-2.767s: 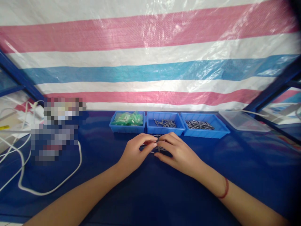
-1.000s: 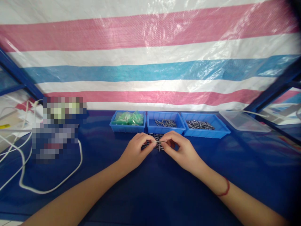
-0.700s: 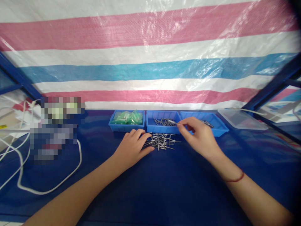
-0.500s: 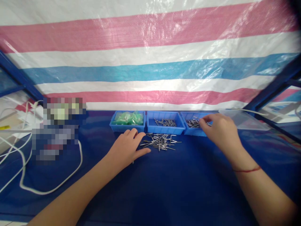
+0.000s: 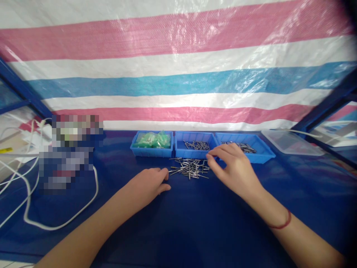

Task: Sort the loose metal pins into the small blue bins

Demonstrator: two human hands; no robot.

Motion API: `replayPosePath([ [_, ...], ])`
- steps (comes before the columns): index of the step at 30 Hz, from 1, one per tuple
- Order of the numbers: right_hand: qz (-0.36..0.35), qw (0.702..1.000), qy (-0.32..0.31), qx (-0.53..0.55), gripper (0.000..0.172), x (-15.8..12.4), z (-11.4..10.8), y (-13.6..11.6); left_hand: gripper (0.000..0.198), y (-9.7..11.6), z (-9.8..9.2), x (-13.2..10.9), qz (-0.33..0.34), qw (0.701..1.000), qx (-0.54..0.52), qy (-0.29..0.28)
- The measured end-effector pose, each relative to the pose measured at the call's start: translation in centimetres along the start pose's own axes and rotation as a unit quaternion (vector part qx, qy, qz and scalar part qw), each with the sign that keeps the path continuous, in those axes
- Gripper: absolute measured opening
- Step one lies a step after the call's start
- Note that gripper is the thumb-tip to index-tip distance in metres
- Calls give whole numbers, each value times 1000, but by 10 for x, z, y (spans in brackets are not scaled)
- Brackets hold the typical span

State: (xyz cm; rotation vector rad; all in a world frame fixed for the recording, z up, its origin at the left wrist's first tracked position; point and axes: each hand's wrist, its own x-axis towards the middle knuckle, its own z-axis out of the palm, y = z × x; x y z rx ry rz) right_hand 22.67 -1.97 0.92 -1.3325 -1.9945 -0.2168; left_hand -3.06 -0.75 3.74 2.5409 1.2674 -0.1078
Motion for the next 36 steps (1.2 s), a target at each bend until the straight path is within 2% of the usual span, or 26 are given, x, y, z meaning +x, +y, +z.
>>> replayPosePath([
  [4, -41, 994, -60, 75, 13, -3, 6, -16, 8, 2, 0, 0, 16, 1000, -15, 14],
  [9, -60, 987, -103, 108, 15, -5, 8, -23, 15, 3, 0, 2, 11, 1000, -2, 17],
  [16, -65, 984, -122, 115, 14, -5, 11, -24, 22, 9, -1, 3, 1, 999, 50, -8],
  [19, -65, 982, -124, 127, 15, -6, 12, -28, 22, 8, -1, 3, 21, 998, 61, 9],
  [23, -63, 978, -135, 147, 15, -7, 13, -34, 18, 6, -2, 4, 57, 996, 3, 70],
  [26, -64, 972, -149, 171, 8, -9, 14, -38, 14, 8, 0, 3, 90, 989, -56, 102],
  [31, -66, 955, -182, 226, 10, -12, 15, -48, 12, 17, 1, 0, 129, 970, -167, 122],
  [36, -33, 928, -187, 320, 14, -10, 12, -55, 14, 25, 0, 1, 131, 948, -252, 143],
])
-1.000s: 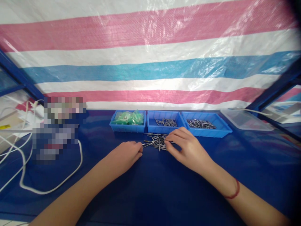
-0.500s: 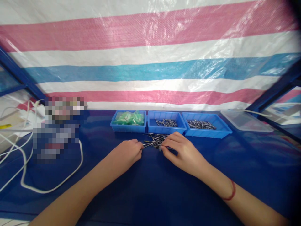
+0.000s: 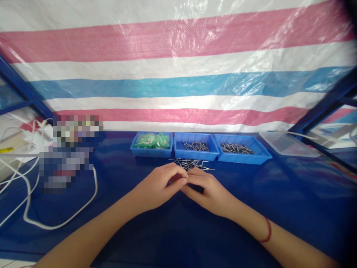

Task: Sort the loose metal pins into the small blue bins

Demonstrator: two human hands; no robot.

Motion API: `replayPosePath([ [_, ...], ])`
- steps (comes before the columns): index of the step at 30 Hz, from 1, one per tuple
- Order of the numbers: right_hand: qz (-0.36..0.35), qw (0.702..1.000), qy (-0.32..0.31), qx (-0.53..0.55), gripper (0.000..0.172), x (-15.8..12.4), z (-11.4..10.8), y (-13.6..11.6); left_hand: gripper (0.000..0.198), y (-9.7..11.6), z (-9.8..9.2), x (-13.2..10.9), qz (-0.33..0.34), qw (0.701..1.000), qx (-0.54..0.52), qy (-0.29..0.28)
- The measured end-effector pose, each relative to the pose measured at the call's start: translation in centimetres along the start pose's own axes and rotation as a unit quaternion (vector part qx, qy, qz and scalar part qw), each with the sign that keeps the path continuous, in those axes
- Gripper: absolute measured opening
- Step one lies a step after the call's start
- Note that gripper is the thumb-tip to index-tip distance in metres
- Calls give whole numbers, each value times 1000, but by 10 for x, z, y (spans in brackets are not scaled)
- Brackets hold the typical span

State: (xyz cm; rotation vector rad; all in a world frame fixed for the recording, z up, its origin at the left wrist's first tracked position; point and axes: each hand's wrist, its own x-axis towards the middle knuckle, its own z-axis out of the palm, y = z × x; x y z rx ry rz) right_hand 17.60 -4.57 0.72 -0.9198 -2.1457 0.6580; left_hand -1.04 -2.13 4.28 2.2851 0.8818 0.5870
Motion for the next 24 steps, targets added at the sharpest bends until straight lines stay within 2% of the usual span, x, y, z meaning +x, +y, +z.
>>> replayPosePath([
  [7, 31, 998, 51, 23, 14, -1, 0, 3, 16, -5, 12, 4, -53, 995, -59, 66],
  [10, 45, 997, 55, 29, 12, -2, 2, 4, 17, -7, 14, 5, -60, 994, -58, 70],
  [15, 82, 992, 54, 78, 15, -3, 3, 5, 17, -8, 15, 5, -67, 990, -71, 106],
  [24, 105, 987, 65, 99, 20, -3, 6, 6, 13, -7, 16, 4, -59, 989, -83, 103],
])
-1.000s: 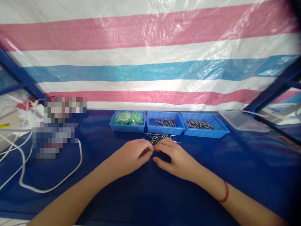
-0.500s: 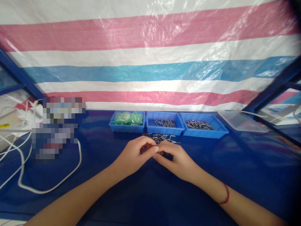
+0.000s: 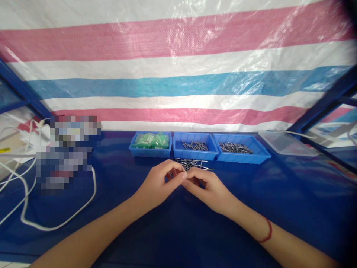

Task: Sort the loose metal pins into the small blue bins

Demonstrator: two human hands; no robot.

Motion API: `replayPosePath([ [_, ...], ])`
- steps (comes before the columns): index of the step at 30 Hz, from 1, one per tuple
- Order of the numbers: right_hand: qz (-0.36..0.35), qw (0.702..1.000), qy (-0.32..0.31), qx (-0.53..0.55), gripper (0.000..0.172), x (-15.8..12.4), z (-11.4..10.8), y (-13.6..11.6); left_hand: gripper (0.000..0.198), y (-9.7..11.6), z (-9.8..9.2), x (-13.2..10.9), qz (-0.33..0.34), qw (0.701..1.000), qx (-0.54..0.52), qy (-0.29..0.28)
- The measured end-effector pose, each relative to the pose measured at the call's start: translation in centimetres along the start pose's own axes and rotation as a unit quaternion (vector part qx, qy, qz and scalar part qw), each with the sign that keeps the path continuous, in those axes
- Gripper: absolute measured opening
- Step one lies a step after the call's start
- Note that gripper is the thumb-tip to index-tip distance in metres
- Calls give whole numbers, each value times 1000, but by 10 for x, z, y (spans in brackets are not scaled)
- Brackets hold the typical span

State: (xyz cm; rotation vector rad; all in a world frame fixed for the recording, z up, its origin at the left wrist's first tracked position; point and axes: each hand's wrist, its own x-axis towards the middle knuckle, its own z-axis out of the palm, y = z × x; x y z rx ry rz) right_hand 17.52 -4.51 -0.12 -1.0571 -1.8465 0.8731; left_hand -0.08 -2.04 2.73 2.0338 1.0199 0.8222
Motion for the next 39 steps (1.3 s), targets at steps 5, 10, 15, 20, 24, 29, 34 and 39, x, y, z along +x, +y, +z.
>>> replayPosePath([
  [5, 21, 998, 56, 18, 13, 0, 0, 2, 14, -3, 0, 1, 3, 1000, -13, 11],
  [10, 45, 991, 97, 76, 18, 0, -2, 6, 13, -6, 0, 1, 4, 1000, -22, 8],
  [15, 44, 988, 121, 82, 21, 4, -12, 7, 15, -11, 3, 1, 33, 999, 26, 13],
  [20, 48, 970, 237, -32, 23, 14, -53, 17, 27, -18, 0, 2, 120, 979, 162, 6],
  [24, 93, 913, 335, -213, 20, 15, -100, 29, 30, -25, 0, 4, 131, 956, 259, -34],
  [29, 184, 818, 366, -404, 20, 8, -134, 44, 28, -32, 2, 5, 137, 942, 296, -79],
  [34, 176, 792, 317, -492, 28, 7, -139, 66, 24, -36, 1, 5, 144, 937, 302, -98],
  [39, 55, 809, 333, -482, 24, 12, -121, 63, 24, -39, 1, 7, 156, 935, 301, -103],
])
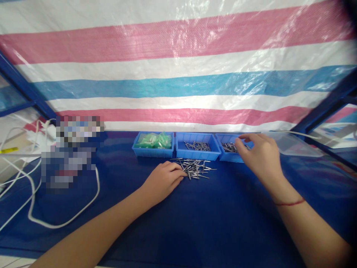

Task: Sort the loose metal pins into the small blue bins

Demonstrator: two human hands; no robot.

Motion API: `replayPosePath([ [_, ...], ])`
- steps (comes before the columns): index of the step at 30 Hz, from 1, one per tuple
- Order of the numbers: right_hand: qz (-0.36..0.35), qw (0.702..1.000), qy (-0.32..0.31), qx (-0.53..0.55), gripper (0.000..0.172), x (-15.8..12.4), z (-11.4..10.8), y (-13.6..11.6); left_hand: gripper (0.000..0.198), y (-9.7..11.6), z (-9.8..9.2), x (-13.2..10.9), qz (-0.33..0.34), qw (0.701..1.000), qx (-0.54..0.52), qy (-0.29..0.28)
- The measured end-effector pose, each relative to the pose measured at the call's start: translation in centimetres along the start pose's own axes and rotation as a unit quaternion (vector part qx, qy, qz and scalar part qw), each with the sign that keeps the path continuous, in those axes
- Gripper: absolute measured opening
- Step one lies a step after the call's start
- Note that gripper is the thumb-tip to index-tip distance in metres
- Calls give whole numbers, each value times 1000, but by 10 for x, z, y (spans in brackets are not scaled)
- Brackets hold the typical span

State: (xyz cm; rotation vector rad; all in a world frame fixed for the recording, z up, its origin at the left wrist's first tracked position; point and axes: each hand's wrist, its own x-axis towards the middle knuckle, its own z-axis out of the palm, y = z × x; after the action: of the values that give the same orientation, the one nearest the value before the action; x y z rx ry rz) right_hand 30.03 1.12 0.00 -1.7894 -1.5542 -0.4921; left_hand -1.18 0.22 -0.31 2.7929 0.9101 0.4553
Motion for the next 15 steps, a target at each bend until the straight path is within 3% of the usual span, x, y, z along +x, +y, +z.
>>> replayPosePath([
  [4, -84, 994, 23, 73, 19, -11, -5, -32, 24, 1, -1, 1, -14, 1000, 5, -2],
  [7, -141, 982, 5, 127, 16, -22, -9, -57, 26, 2, -1, 2, -24, 1000, 5, -5],
  [11, -209, 956, -55, 200, 12, -37, -12, -81, 26, 2, 1, 2, -33, 999, 11, 2],
  [15, -245, 926, -144, 249, 12, -45, -14, -94, 25, 2, 4, 2, -49, 997, 5, 57],
])
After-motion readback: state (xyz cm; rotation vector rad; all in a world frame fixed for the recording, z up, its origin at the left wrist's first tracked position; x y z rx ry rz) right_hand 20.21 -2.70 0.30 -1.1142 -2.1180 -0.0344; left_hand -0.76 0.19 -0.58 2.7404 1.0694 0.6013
